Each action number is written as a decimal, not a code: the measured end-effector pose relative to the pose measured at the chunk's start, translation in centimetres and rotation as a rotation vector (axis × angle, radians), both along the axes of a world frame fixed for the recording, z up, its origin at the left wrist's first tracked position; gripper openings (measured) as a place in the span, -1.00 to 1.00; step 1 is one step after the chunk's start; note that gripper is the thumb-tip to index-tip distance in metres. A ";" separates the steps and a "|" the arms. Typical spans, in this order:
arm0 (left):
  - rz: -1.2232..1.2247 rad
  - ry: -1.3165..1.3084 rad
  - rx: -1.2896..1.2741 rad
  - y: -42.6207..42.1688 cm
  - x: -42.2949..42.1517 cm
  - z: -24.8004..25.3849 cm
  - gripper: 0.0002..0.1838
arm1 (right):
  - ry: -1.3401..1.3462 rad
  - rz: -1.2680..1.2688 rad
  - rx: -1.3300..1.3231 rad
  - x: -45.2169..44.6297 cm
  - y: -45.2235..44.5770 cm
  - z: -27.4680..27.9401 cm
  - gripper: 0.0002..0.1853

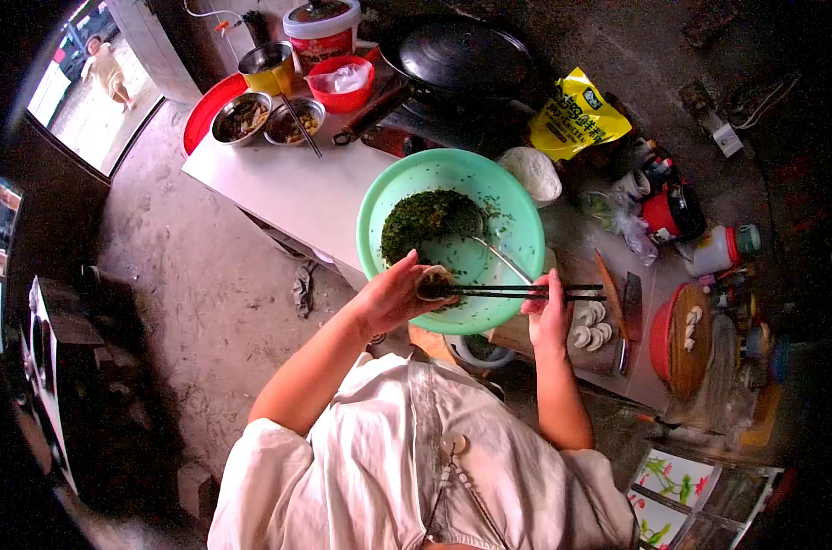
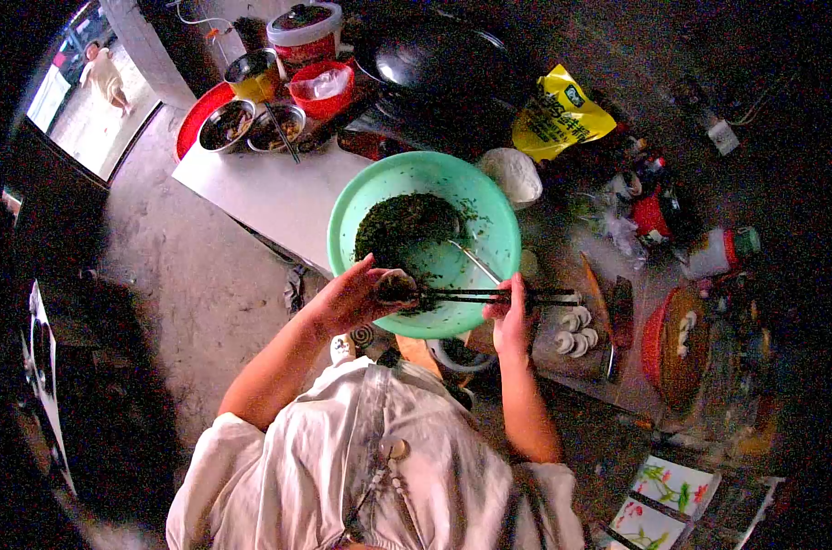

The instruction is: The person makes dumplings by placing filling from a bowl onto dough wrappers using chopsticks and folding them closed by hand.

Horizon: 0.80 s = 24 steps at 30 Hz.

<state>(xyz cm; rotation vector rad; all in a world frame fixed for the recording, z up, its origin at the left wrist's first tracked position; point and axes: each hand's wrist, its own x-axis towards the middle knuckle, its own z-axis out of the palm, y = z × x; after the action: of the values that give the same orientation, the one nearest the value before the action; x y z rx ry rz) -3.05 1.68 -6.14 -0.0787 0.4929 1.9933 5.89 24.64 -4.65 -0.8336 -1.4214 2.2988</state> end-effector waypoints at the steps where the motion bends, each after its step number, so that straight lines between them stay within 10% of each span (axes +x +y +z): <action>1: -0.004 0.000 0.005 0.0 0.0 0.1 -0.33 | 0.029 -0.020 -0.084 0.0 0.1 0.0 -0.71; 24: -0.001 0.002 -0.049 -0.4 0.5 1.9 -0.38 | -0.016 -0.093 -0.336 0.6 0.4 -2.8 -0.75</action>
<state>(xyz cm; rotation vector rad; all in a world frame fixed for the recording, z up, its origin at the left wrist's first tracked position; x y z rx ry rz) -2.59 1.29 -4.27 -0.1068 0.5436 1.9804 6.47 25.08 -7.42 -0.9892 -0.9906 2.4988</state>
